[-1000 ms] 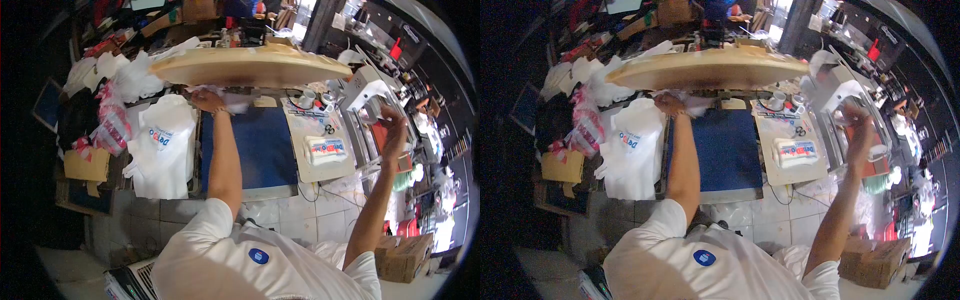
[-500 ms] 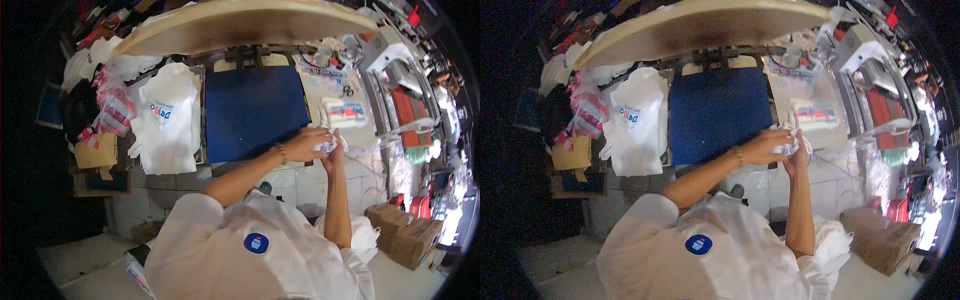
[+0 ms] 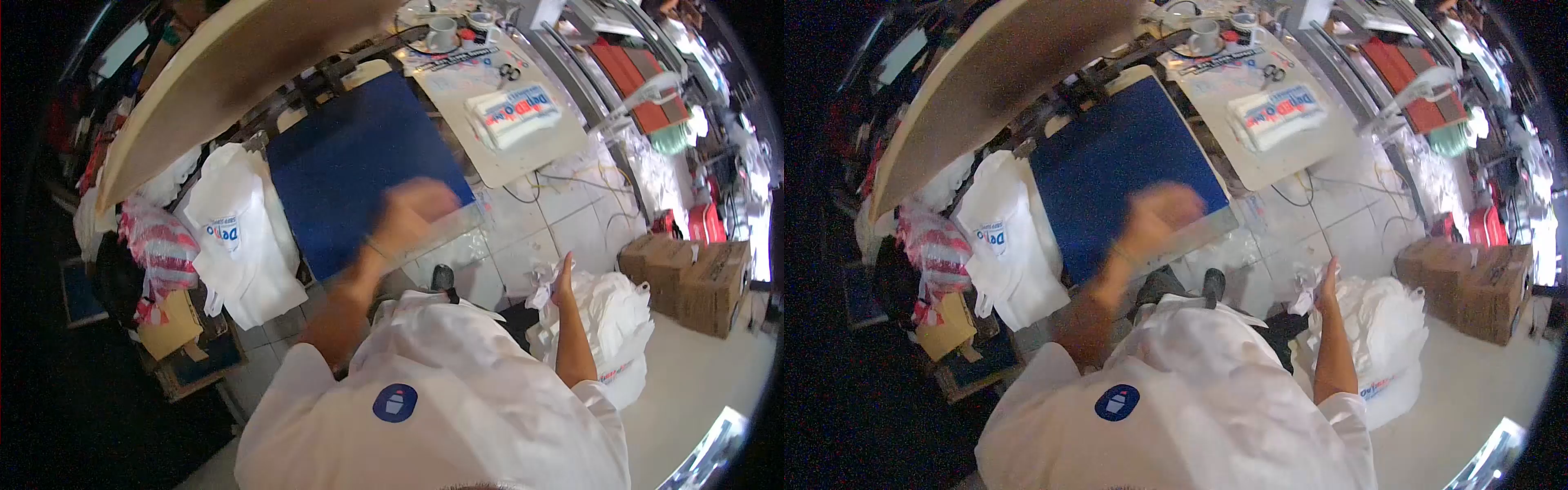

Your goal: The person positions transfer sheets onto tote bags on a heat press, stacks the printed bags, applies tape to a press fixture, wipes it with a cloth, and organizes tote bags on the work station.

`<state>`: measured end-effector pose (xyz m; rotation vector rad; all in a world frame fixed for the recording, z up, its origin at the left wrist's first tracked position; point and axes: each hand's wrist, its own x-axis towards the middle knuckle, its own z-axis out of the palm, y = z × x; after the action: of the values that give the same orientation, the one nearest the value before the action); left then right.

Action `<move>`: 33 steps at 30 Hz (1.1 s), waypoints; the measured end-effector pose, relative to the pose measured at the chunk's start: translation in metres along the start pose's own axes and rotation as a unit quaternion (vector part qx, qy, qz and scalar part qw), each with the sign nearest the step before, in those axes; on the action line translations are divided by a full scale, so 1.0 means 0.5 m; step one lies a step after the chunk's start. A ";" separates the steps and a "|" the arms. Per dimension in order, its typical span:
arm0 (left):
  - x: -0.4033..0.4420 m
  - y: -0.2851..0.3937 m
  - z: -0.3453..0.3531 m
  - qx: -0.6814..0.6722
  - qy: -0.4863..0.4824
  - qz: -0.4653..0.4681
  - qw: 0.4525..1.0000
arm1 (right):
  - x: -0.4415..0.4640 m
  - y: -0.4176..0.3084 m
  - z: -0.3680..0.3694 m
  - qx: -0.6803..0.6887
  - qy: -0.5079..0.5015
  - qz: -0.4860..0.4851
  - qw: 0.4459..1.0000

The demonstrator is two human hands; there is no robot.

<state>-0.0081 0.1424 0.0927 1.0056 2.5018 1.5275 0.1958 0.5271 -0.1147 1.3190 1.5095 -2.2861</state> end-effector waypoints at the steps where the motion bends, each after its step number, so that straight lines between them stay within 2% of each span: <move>1: 0.025 -0.052 -0.064 0.038 0.135 -0.086 0.986 | 0.038 0.074 -0.085 -0.009 0.007 0.013 1.000; 2: 0.037 -0.101 -0.139 0.132 0.256 -0.130 0.949 | 0.013 0.110 -0.115 -0.001 0.012 0.013 1.000; 3: 0.022 -0.228 -0.218 0.364 0.257 -0.086 0.891 | -0.020 0.146 -0.141 -0.038 0.044 0.027 0.998; 4: 0.024 -0.245 -0.184 0.362 0.248 -0.078 0.895 | -0.044 0.175 -0.160 -0.074 0.076 0.041 0.993; 5: 0.036 -0.245 -0.137 0.480 0.231 -0.097 0.841 | -0.059 0.196 -0.172 -0.061 0.086 0.042 0.994; 6: 0.045 -0.233 -0.081 0.589 0.211 -0.117 0.771 | -0.077 0.217 -0.187 -0.114 0.072 0.082 0.987; 7: 0.073 -0.157 -0.005 0.476 0.100 -0.136 0.863 | -0.103 0.243 -0.205 -0.171 0.053 0.126 0.976; 8: 0.052 -0.124 0.104 0.351 0.059 -0.005 0.934 | -0.083 0.305 -0.260 -0.228 0.047 0.058 0.971; 9: 0.031 -0.090 0.212 0.155 -0.032 0.116 0.981 | -0.093 0.326 -0.273 -0.226 0.047 0.067 0.971; 10: 0.010 -0.055 0.319 -0.011 -0.150 0.190 0.970 | -0.089 0.334 -0.274 -0.316 0.088 0.092 0.940; 11: -0.017 0.090 0.308 -0.270 -0.408 0.012 0.872 | -0.075 0.333 -0.271 -0.402 0.128 0.111 0.900; 12: -0.012 0.094 0.294 -0.268 -0.410 0.012 0.872 | -0.097 0.288 -0.240 -0.394 0.100 0.119 0.906; 13: -0.011 0.088 0.267 -0.229 -0.335 0.089 0.910 | -0.089 0.290 -0.232 -0.390 0.100 0.120 0.907; 14: -0.006 0.076 0.232 -0.187 -0.257 0.167 0.933 | -0.083 0.296 -0.224 -0.345 0.100 0.052 0.932; 15: 0.016 0.047 0.164 -0.080 -0.150 0.056 0.984 | -0.087 0.303 -0.218 -0.299 0.101 -0.015 0.949; 16: 0.052 0.001 0.074 0.031 -0.036 -0.054 0.997 | -0.096 0.309 -0.189 -0.254 0.162 -0.051 0.952; 17: 0.066 -0.058 -0.004 0.219 0.082 0.013 0.972 | -0.093 0.312 -0.181 -0.248 0.167 -0.048 0.953; 18: 0.050 -0.142 -0.073 0.382 0.115 -0.053 0.916 | -0.085 0.318 -0.173 -0.267 0.124 -0.094 0.951; 19: 0.019 -0.249 -0.081 0.481 0.177 -0.213 0.832 | -0.068 0.311 -0.165 -0.285 0.083 -0.144 0.944; 21: 0.000 -0.198 0.072 0.570 0.138 -0.162 0.794 | -0.090 0.198 -0.067 -0.265 0.009 -0.107 0.958; 22: 0.004 -0.102 0.130 0.479 0.046 -0.099 0.871 | -0.084 0.159 -0.029 -0.310 0.011 -0.128 0.942; 23: 0.002 -0.025 0.189 0.450 -0.032 -0.043 0.891 | -0.068 0.130 0.002 -0.355 0.012 -0.150 0.922; 24: -0.034 0.001 0.246 0.346 -0.094 0.075 0.931 | -0.037 0.109 0.027 -0.358 -0.001 -0.193 0.914; 25: -0.048 0.034 0.249 0.173 -0.334 0.034 0.926 | -0.017 0.093 0.052 -0.360 -0.015 -0.235 0.903; 27: -0.080 0.057 0.208 -0.039 -0.413 0.069 0.907 | -0.066 0.004 0.116 -0.337 -0.049 -0.229 0.912; 28: -0.094 0.039 0.152 -0.060 -0.275 0.150 0.948 | -0.094 -0.042 0.154 -0.307 -0.082 -0.220 0.922; 29: -0.087 0.048 0.059 0.000 -0.101 0.057 0.993 | -0.115 -0.063 0.181 -0.305 -0.076 -0.230 0.921; 30: -0.068 -0.032 -0.022 0.099 -0.032 0.009 0.995 | -0.142 -0.076 0.198 -0.274 -0.068 -0.220 0.934; 31: -0.072 -0.089 -0.108 0.248 0.075 -0.002 0.966 | -0.169 -0.078 0.209 -0.243 -0.056 -0.206 0.946; 32: -0.106 -0.171 -0.188 0.416 0.125 -0.056 0.899 | -0.188 -0.082 0.221 -0.259 -0.013 -0.181 0.949; 33: -0.164 -0.280 -0.216 0.544 0.183 -0.149 0.805 | -0.169 -0.046 0.223 -0.250 0.072 -0.169 0.951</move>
<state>-0.0521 -0.0289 0.0115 0.2320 3.6049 0.0533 0.1694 0.4207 -0.0243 1.1657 2.3195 -1.7904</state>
